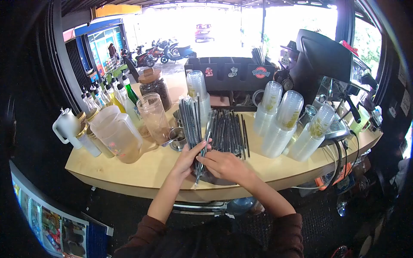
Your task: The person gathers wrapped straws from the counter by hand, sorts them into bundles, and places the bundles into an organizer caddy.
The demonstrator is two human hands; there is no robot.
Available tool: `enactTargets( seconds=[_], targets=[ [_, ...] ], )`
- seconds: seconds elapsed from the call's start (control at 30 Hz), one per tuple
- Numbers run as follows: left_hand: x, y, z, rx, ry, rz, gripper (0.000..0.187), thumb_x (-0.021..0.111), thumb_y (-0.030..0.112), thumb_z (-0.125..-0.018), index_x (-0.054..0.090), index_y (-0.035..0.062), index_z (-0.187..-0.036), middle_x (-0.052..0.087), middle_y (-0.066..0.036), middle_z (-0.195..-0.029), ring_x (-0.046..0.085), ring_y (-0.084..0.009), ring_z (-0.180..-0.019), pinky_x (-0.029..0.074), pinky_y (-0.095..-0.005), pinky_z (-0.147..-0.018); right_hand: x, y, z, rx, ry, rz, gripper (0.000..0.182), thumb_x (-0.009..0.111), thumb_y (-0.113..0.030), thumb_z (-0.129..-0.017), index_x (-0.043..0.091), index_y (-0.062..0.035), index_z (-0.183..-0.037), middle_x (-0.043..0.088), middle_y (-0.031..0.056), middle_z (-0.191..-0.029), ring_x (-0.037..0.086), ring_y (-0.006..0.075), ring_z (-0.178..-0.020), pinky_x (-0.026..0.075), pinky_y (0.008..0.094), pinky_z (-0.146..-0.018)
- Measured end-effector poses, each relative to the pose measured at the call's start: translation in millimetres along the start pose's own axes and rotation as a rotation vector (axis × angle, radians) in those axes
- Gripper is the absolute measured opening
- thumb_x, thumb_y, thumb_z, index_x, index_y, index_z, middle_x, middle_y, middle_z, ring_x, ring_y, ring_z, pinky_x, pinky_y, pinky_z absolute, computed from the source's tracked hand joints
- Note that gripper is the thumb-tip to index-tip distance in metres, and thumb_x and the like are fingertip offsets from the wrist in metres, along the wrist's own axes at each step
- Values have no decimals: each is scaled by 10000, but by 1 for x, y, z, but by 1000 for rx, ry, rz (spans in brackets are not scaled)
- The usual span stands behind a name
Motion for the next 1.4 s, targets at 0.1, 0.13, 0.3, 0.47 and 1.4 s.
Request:
enactTargets(
  seconds=[0.1, 0.13, 0.3, 0.47, 1.4],
  targets=[
    [1, 7, 4, 37, -9, -43, 236, 596, 160, -811, 585, 2, -986, 609, -16, -778, 494, -60, -605, 389, -183, -537, -10, 20, 4, 175, 132, -266, 288, 599, 1, -704, 553, -21, -988, 544, 64, -698, 555, 129, -594, 458, 247, -511],
    [1, 6, 5, 36, -10, -43, 236, 596, 160, -811, 585, 2, -986, 609, -16, -778, 494, -60, -605, 389, -183, -537, -12, 35, 8, 320, 203, -432, 253, 597, 1, -729, 553, -18, -977, 551, 55, -688, 549, 98, -594, 442, 222, -502],
    [13, 9, 11, 75, -53, -151, 188, 601, 184, -808, 598, 23, -905, 606, -14, -726, 456, -44, -560, 363, -188, -508, 14, 83, 19, 880, 409, -1060, 220, 572, -163, -833, 534, 5, -971, 533, 7, -655, 523, 47, -568, 388, 173, -436],
    [16, 8, 13, 101, -57, -227, 169, 601, 151, -808, 565, 23, -912, 604, -33, -737, 468, -53, -547, 387, -195, -501, 32, 84, 19, 938, 248, -1153, 203, 502, -254, -880, 509, -51, -889, 501, 1, -657, 494, 50, -508, 348, 170, -409],
    [21, 7, 23, 142, -147, -153, 315, 489, 222, -882, 521, -68, -1004, 624, -159, -880, 590, -139, -600, 491, -243, -538, 4, 77, 0, 925, 347, -1293, 247, 558, -178, -852, 580, 7, -1013, 323, -107, -507, 224, -11, -396, 149, 184, -373]
  ],
)
Point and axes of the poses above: each hand's wrist, its own z-axis away from the middle knuckle, its own x-axis out of the palm, y = z × x, the point moved 8 cm from there along -z, towards the middle knuckle
